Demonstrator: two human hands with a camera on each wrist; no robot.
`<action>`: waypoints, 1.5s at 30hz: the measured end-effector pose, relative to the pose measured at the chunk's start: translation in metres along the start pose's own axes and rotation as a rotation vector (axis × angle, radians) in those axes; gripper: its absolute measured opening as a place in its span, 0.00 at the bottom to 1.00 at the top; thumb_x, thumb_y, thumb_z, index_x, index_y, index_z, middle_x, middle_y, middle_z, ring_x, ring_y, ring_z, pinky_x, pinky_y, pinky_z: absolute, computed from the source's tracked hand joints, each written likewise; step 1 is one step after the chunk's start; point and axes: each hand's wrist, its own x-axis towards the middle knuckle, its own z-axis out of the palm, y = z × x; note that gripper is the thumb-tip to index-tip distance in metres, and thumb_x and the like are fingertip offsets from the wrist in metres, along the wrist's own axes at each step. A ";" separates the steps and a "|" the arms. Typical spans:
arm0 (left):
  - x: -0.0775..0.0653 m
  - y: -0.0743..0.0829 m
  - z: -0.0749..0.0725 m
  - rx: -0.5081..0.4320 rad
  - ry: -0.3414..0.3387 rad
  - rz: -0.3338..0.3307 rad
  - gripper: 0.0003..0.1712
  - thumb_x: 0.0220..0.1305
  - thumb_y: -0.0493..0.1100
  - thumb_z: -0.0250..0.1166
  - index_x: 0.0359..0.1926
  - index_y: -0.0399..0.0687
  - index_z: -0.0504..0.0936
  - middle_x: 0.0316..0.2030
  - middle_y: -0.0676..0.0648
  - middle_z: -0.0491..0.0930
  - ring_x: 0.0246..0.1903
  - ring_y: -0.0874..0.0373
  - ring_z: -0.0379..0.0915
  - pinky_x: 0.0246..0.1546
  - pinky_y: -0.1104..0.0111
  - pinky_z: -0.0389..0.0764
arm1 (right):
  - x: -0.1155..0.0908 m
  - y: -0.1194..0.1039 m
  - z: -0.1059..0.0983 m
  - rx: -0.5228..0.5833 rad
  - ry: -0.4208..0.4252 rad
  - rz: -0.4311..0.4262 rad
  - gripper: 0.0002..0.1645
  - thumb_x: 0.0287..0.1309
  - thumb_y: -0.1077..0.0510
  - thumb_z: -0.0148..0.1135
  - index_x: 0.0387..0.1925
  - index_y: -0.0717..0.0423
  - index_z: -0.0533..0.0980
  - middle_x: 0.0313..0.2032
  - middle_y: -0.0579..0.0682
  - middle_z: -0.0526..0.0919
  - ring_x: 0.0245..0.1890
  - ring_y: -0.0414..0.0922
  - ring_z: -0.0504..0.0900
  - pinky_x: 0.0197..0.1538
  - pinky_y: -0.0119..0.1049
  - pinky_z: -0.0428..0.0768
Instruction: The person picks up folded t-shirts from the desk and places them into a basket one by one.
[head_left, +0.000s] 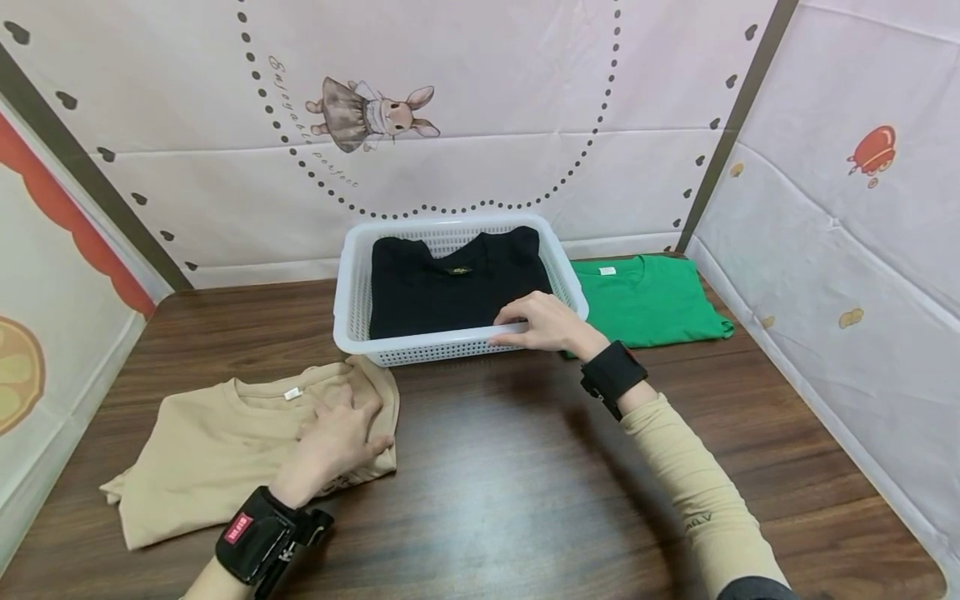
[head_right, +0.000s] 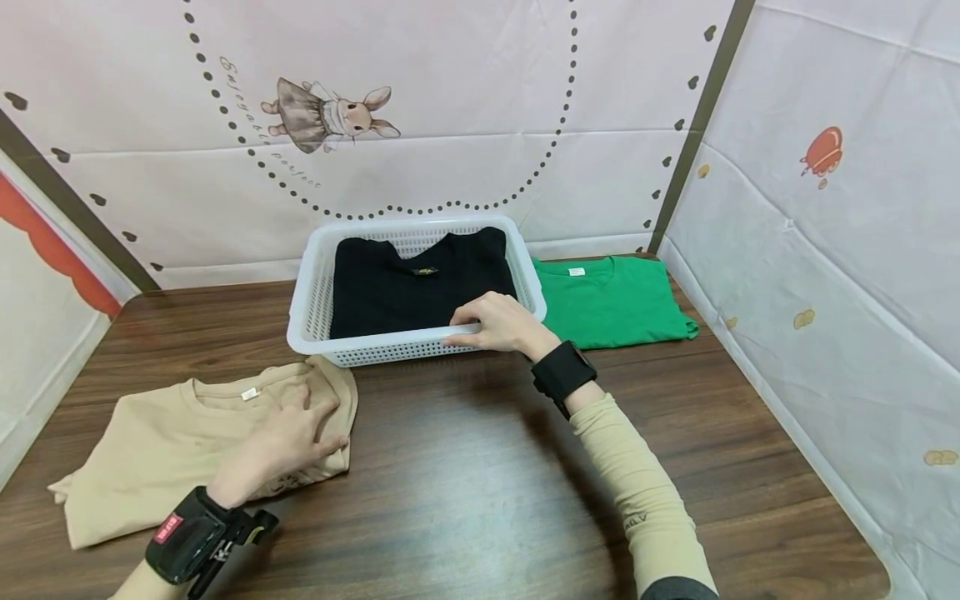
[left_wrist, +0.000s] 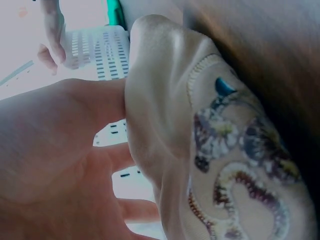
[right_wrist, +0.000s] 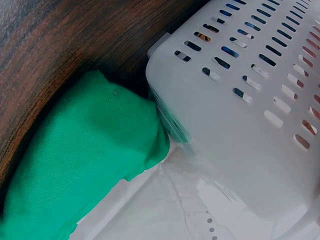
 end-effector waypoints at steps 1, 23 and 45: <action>-0.001 0.001 0.001 -0.003 0.000 0.001 0.29 0.56 0.58 0.65 0.53 0.46 0.73 0.59 0.23 0.61 0.47 0.17 0.62 0.34 0.34 0.73 | 0.000 0.000 0.000 0.001 -0.001 0.000 0.11 0.53 0.46 0.68 0.31 0.49 0.83 0.28 0.43 0.86 0.28 0.40 0.81 0.35 0.32 0.79; -0.005 0.071 0.010 -0.078 -0.048 0.144 0.32 0.53 0.55 0.69 0.57 0.46 0.75 0.65 0.26 0.60 0.56 0.17 0.59 0.37 0.27 0.68 | 0.001 0.000 0.001 0.001 -0.002 -0.011 0.13 0.53 0.44 0.67 0.31 0.48 0.83 0.28 0.42 0.85 0.27 0.39 0.79 0.34 0.31 0.78; 0.029 0.162 0.025 -0.028 -0.115 0.051 0.35 0.59 0.61 0.63 0.65 0.57 0.69 0.70 0.33 0.55 0.63 0.22 0.52 0.47 0.31 0.69 | 0.001 0.000 0.000 0.004 0.006 -0.017 0.12 0.53 0.45 0.68 0.32 0.48 0.84 0.28 0.42 0.86 0.27 0.37 0.79 0.35 0.33 0.79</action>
